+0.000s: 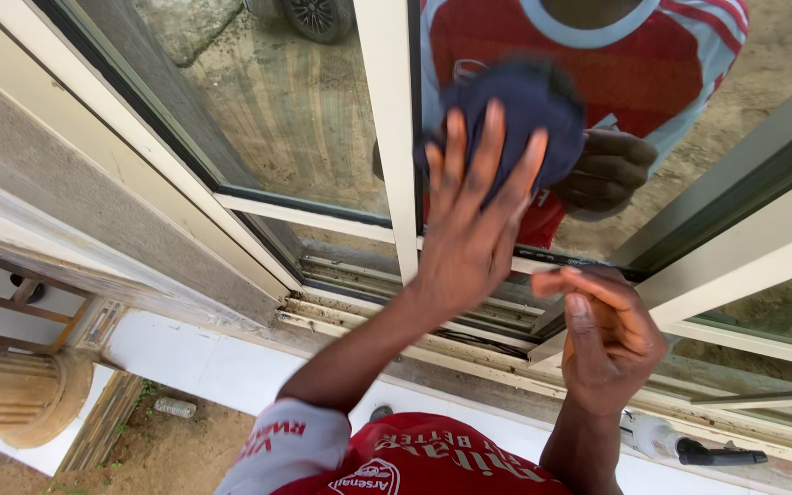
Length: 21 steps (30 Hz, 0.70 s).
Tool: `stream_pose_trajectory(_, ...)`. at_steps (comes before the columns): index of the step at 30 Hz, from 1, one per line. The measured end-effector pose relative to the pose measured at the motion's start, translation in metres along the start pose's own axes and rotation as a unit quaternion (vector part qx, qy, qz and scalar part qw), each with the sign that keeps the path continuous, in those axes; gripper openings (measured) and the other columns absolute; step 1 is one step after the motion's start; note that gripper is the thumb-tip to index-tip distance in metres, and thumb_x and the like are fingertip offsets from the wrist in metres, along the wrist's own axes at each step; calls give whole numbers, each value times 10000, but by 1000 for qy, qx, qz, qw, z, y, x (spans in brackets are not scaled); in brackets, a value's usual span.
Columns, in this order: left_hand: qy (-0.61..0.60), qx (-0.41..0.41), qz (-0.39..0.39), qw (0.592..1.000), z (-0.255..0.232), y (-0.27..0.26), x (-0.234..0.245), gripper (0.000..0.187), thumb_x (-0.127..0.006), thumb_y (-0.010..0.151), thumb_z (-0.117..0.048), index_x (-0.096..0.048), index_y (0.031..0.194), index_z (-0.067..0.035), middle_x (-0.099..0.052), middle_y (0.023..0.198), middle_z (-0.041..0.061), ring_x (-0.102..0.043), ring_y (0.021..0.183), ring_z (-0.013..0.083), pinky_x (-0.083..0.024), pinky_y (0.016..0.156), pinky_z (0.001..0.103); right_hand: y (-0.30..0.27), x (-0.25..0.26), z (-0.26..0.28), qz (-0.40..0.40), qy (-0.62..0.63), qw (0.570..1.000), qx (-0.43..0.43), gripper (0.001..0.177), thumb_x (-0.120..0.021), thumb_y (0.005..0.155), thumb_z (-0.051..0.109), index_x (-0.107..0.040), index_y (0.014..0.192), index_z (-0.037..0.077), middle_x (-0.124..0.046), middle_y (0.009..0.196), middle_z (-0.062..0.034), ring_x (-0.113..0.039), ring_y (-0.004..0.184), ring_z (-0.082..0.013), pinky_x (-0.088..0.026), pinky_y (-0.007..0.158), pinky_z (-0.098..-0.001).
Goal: The person cleans glass window panes by hand using a dark cloth, wiping various sections of the glass and corners of the white frame.
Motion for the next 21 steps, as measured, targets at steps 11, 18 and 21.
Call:
stream_pose_trajectory(11,-524,39,-24,851,-3,-13,55,580,-347,1218,-442,-333,1643,-48,-166,1718,118,-126,1624,254,-113,1365,392,57,-102,-10,59,-330,921,199,637,-273,1219,485,-293,1645,12,-224,1743,-164,-160,1613,-313,-150,1340,-460)
stream_pose_trajectory(18,-535,18,8,845,-7,3,67,579,-412,1207,-460,-316,1639,-87,-197,1715,117,-154,1610,239,-119,1371,369,126,-93,15,-122,-575,769,253,412,-473,1124,186,-582,1492,36,-453,1570,-174,-286,1481,-412,-249,1283,-512)
stream_pose_trajectory(21,-485,2,31,874,0,-4,73,525,-455,1192,-428,-403,1586,-85,-302,1697,145,-270,1580,267,-221,1341,400,126,-55,30,-175,-570,775,210,477,-446,1106,51,-503,1580,54,-408,1616,-129,-312,1515,-361,-226,1286,-455)
Point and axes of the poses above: each hand's wrist, its own y-axis towards the middle knuckle, its own x-axis out of the back of the hand, z = x × y, the point moved 2 cm from there along y, towards the middle knuckle
